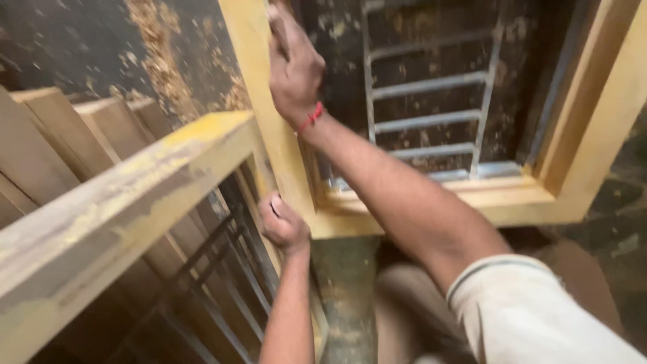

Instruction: The person is smoothing a wooden window frame using a scraper and sandpaper. They scrape the edges and corners to remove imperfections, then sand the surfaces to create a smooth finish.

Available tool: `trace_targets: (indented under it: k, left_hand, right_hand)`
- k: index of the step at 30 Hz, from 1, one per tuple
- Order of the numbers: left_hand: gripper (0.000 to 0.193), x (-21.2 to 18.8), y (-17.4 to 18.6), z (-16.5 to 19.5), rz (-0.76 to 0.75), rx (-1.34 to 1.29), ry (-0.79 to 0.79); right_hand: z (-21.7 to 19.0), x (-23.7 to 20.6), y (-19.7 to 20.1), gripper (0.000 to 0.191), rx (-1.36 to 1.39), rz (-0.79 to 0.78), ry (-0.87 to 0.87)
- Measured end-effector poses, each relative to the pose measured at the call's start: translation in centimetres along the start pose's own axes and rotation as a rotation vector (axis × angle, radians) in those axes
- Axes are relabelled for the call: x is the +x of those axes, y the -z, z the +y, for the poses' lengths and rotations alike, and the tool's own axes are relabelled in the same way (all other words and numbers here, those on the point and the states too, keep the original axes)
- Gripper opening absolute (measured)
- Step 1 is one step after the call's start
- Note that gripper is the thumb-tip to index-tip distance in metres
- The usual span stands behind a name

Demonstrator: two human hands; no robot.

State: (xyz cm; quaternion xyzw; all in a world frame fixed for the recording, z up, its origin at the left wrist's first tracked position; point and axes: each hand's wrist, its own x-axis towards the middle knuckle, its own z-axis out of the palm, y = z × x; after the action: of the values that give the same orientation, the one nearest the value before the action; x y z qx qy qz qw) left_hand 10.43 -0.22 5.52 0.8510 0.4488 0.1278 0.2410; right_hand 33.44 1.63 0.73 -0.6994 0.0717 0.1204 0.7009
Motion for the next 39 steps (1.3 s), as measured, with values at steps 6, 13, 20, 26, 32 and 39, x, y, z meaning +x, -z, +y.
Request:
trace_targets:
  k: [6, 13, 20, 26, 32, 39]
  left_hand:
    - [0.021, -0.2, -0.2, -0.4, 0.014, -0.008, 0.022]
    - [0.02, -0.3, -0.2, -0.5, 0.005, -0.01, 0.025]
    - [0.021, 0.0, -0.4, -0.7, 0.041, 0.003, -0.03]
    - [0.022, -0.7, -0.3, -1.4, 0.002, -0.014, -0.004]
    - [0.021, -0.2, -0.4, -0.8, 0.033, 0.017, 0.044]
    - [0.022, -0.3, -0.4, -0.9, -0.01, 0.041, 0.033]
  right_hand:
    - [-2.3, -6.6, 4.1, 0.045, -0.171, -0.16, 0.3]
    - [1.3, 5.8, -0.4, 0.029, -0.233, 0.0, 0.417]
    - [-1.2, -1.8, 0.6, 0.047, -0.135, -0.097, 0.339]
    - [1.6, 0.5, -1.1, 0.022, -0.083, 0.018, 0.338]
    - [-1.4, 3.6, -1.9, 0.011, 0.001, 0.126, 0.343]
    - [-0.1, 6.8, -2.0, 0.008, 0.118, 0.094, 0.299]
